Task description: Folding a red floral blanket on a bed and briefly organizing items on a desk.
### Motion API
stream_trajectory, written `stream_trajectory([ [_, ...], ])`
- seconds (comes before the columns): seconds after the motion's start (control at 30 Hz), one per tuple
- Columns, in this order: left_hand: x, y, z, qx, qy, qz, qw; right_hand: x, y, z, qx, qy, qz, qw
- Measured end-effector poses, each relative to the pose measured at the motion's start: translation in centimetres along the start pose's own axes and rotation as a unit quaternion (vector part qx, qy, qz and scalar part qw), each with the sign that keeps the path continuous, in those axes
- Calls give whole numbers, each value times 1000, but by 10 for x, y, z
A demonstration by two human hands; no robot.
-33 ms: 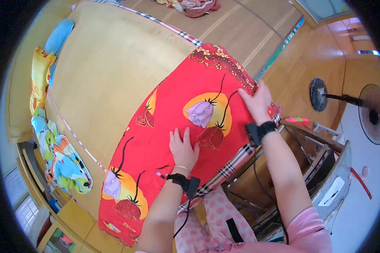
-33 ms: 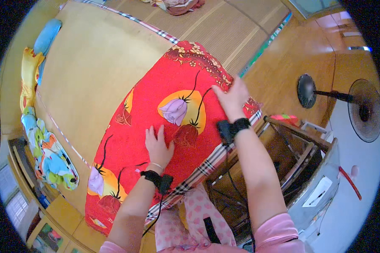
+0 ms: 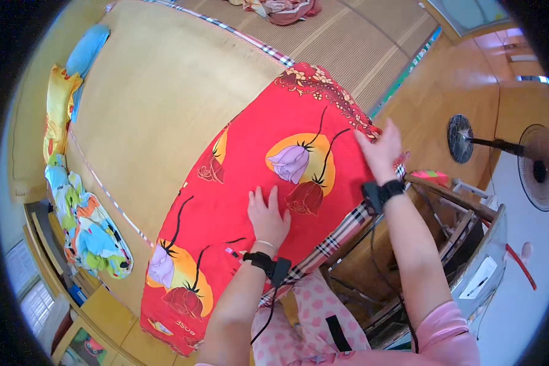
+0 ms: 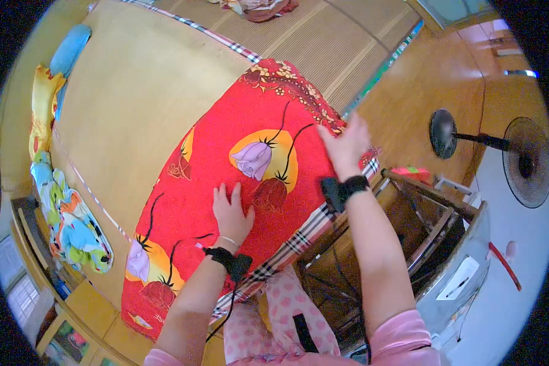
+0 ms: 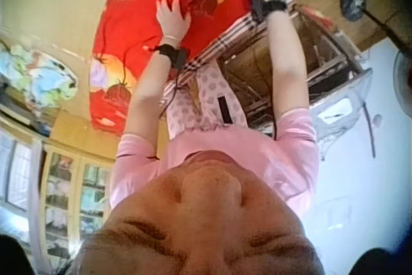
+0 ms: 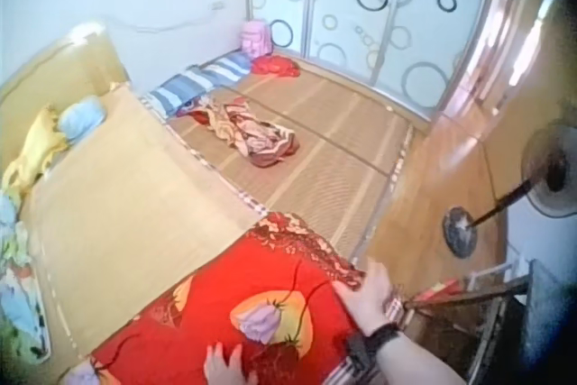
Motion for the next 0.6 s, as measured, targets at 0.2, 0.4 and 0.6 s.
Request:
stream_trajectory([
  [0.2, 69, 5, -4, 47, 3, 46, 998, 132, -48, -86, -501, -556, 311, 586],
  [0.4, 129, 27, 14, 64, 63, 73, 993, 135, -35, -41, -506, -594, 308, 545],
  [0.6, 175, 94, 76, 101, 123, -4, 987, 120, 69, 119, -456, -245, 324, 792],
])
Point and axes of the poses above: each hand's wrist, its own x-axis away from the middle knuckle, its own y-axis out of the back of the hand, z = x × y, the point moved 10 cm from there along -x, towards the middle knuckle, and after that the axes turned 14 degrees about -z, right-handed, at the moved point
